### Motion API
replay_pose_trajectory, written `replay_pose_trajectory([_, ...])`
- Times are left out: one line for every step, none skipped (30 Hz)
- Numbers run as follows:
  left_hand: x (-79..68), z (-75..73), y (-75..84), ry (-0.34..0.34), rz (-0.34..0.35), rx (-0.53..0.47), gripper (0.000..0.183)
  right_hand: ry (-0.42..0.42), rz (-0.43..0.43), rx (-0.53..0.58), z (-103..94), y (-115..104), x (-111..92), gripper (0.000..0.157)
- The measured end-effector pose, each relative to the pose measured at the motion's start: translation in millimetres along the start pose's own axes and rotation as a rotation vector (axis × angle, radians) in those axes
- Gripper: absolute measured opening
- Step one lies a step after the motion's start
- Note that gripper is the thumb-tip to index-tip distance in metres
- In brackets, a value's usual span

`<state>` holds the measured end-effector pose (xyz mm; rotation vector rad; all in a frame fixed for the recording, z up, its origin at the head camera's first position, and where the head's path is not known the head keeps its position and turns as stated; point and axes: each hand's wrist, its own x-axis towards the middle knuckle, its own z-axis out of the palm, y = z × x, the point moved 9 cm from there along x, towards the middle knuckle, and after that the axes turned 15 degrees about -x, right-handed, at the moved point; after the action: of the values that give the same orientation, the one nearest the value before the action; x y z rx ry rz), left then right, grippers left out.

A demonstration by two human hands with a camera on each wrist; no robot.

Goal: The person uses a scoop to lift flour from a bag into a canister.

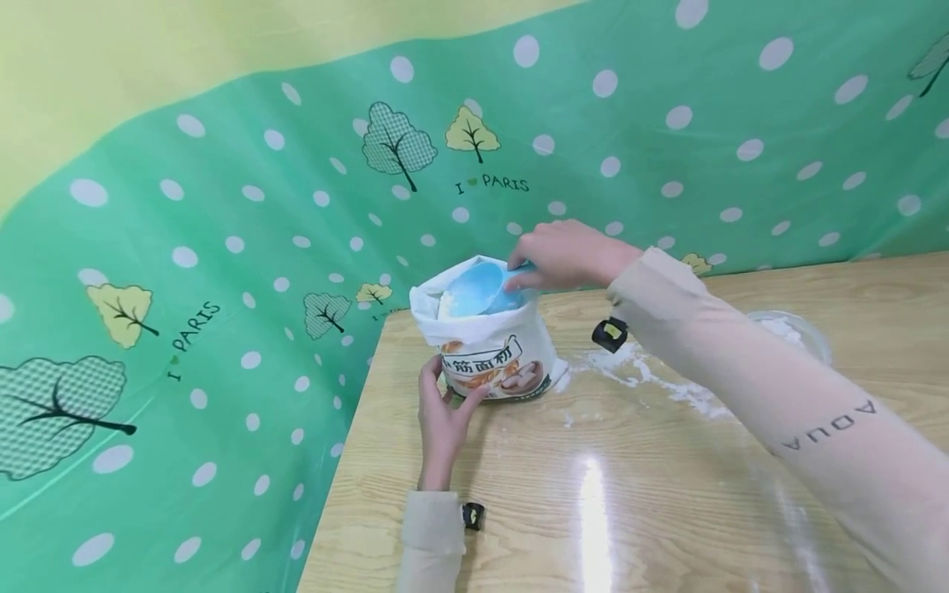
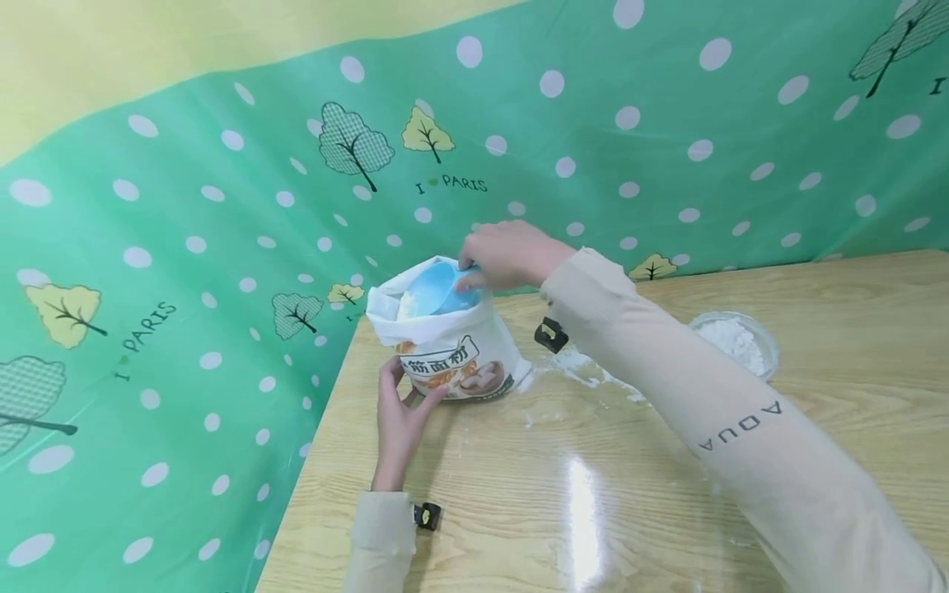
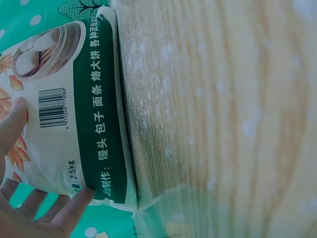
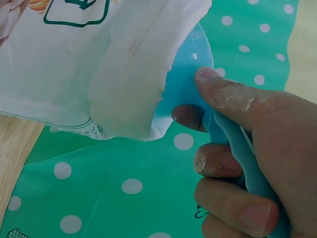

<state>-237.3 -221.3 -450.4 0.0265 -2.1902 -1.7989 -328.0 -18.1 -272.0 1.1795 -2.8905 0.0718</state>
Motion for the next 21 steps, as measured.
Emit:
replay_pose_trajectory([-0.2,0.4,-0.7,-0.002,-0.004,-0.001,0.085,0.008,0.003,0.011,0.7,1.9,-2.1,0.039])
replay_pose_trajectory([-0.5,0.8,-1.6,-0.003,-0.008,-0.002,0.085,0.015,0.002,0.02,1.6,3.8,-4.3,0.037])
replay_pose_trajectory([-0.8,1.0,-1.8,-0.004,-0.01,-0.005,0.086,0.023,0.002,0.031,2.4,5.7,-6.6,0.034])
replay_pose_trajectory([-0.8,1.1,-2.2,-0.005,-0.01,-0.007,0.086,0.033,0.003,0.043,2.9,7.7,-9.1,0.032])
replay_pose_trajectory([-0.8,1.0,-2.5,-0.004,-0.01,-0.005,0.086,0.046,0.007,0.054,2.7,9.7,-11.7,0.03])
replay_pose_trajectory([-0.7,0.8,-2.3,-0.002,-0.008,-0.004,0.086,0.059,0.008,0.063,2.4,11.5,-14.1,0.029])
replay_pose_trajectory([-0.5,0.5,-2.1,-0.001,-0.006,-0.003,0.086,0.072,0.011,0.072,1.6,13.0,-16.5,0.029])
replay_pose_trajectory([-0.3,0.1,-1.8,0.002,-0.005,-0.001,0.086,0.08,0.014,0.083,1.4,14.6,-18.8,0.029])
replay_pose_trajectory([-0.2,-0.2,-1.4,0.004,-0.005,0.003,0.086,0.085,0.02,0.092,1.3,16.4,-21.0,0.03])
replay_pose_trajectory([-0.1,-0.3,-1.2,0.004,-0.006,0.009,0.085,0.087,0.026,0.099,1.2,17.8,-23.1,0.031])
replay_pose_trajectory([0.0,-0.5,-1.2,0.006,-0.009,0.014,0.085,0.086,0.033,0.101,1.2,18.9,-25.1,0.032])
replay_pose_trajectory([0.1,-0.4,-1.2,0.005,-0.011,0.019,0.085,0.079,0.037,0.101,1.6,19.6,-26.7,0.032])
replay_pose_trajectory([0.1,-0.2,-1.4,0.003,-0.013,0.023,0.085,0.068,0.039,0.095,1.9,19.8,-27.8,0.031])
replay_pose_trajectory([0.0,0.0,-1.6,0.002,-0.014,0.025,0.085,0.055,0.039,0.083,1.9,19.4,-28.3,0.031])
replay_pose_trajectory([-0.2,0.2,-1.8,0.0,-0.014,0.026,0.086,0.043,0.037,0.06,1.0,18.1,-28.4,0.031])
replay_pose_trajectory([-0.2,0.4,-2.2,-0.001,-0.013,0.026,0.086,0.032,0.032,0.03,-0.4,16.0,-27.9,0.032])
replay_pose_trajectory([-0.5,0.5,-2.6,-0.001,-0.014,0.026,0.086,0.013,0.027,-0.004,-2.0,13.0,-26.6,0.033])
replay_pose_trajectory([-0.9,0.5,-3.0,-0.002,-0.013,0.025,0.086,-0.008,0.019,-0.042,-3.7,9.4,-24.8,0.034])
replay_pose_trajectory([-1.4,0.4,-3.2,-0.002,-0.012,0.023,0.086,-0.03,0.012,-0.08,-5.6,5.6,-22.7,0.035])
replay_pose_trajectory([-2.2,0.5,-3.2,-0.004,-0.01,0.023,0.085,-0.054,0.008,-0.119,-8.0,1.4,-20.8,0.037])
replay_pose_trajectory([-3.1,0.9,-3.2,-0.006,-0.008,0.026,0.085,-0.081,0.005,-0.152,-9.6,-2.5,-18.8,0.038])
